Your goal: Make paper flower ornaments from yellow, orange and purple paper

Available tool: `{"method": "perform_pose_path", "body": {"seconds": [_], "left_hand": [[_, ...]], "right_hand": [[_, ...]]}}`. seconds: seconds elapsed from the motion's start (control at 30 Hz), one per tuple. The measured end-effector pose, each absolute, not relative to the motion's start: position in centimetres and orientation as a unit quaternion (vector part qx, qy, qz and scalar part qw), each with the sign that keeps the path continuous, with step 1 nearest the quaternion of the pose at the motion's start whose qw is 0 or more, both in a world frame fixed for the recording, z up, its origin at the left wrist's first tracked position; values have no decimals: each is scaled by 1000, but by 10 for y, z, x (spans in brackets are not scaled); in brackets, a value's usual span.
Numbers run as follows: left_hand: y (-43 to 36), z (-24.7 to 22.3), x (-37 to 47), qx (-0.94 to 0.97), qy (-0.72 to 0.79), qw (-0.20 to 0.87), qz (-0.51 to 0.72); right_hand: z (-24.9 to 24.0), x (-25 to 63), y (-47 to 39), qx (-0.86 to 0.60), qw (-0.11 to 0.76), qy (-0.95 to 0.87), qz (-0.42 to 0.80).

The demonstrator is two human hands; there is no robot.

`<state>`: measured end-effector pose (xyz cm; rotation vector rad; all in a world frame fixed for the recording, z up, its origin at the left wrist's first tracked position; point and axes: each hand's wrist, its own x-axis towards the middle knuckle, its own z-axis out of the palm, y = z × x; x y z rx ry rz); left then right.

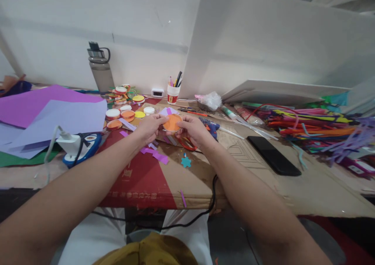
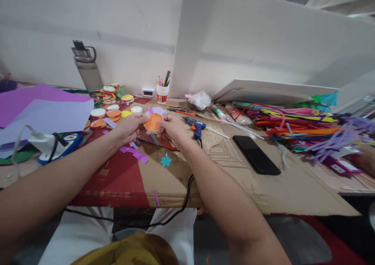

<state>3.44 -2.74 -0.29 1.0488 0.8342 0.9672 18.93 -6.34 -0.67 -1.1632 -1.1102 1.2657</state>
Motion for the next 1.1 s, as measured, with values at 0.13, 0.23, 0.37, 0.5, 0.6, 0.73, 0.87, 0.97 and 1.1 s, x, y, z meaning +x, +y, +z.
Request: {"method": "perform_pose_path", "body": {"seconds": [0.13, 0.23, 0.37, 0.5, 0.6, 0.73, 0.87, 0.97, 1.1], "left_hand": [[-29, -5, 35, 465, 370, 675, 438], [-29, -5, 34, 478, 364, 693, 399], [-28, -5, 34, 482, 374, 690, 390], [-28, -5, 33, 490, 366, 662, 434], [-31, -6, 33, 537, 346, 608, 472], [-37, -5, 34, 621, 334, 498, 504], [-43, -2, 35, 670, 332, 412, 521], [-45, -1, 35, 690, 325, 373, 528], [-44, -1, 33, 680, 315, 398, 529]], "right_hand": [[-8, 191, -62, -482, 522, -439, 550], [-8, 193, -61, -483, 521, -433, 555], [-7, 193, -61, -447, 534, -438, 569], [-8, 192, -60, -436, 540, -445, 566], [-11, 191, -60, -449, 533, -456, 553], [-13, 191, -62, -447, 531, -466, 549], [-12, 190, -62, -426, 543, -481, 541], [-14, 189, -60, -421, 558, -500, 511], [-16, 188, -58, -433, 556, -555, 443]]}}
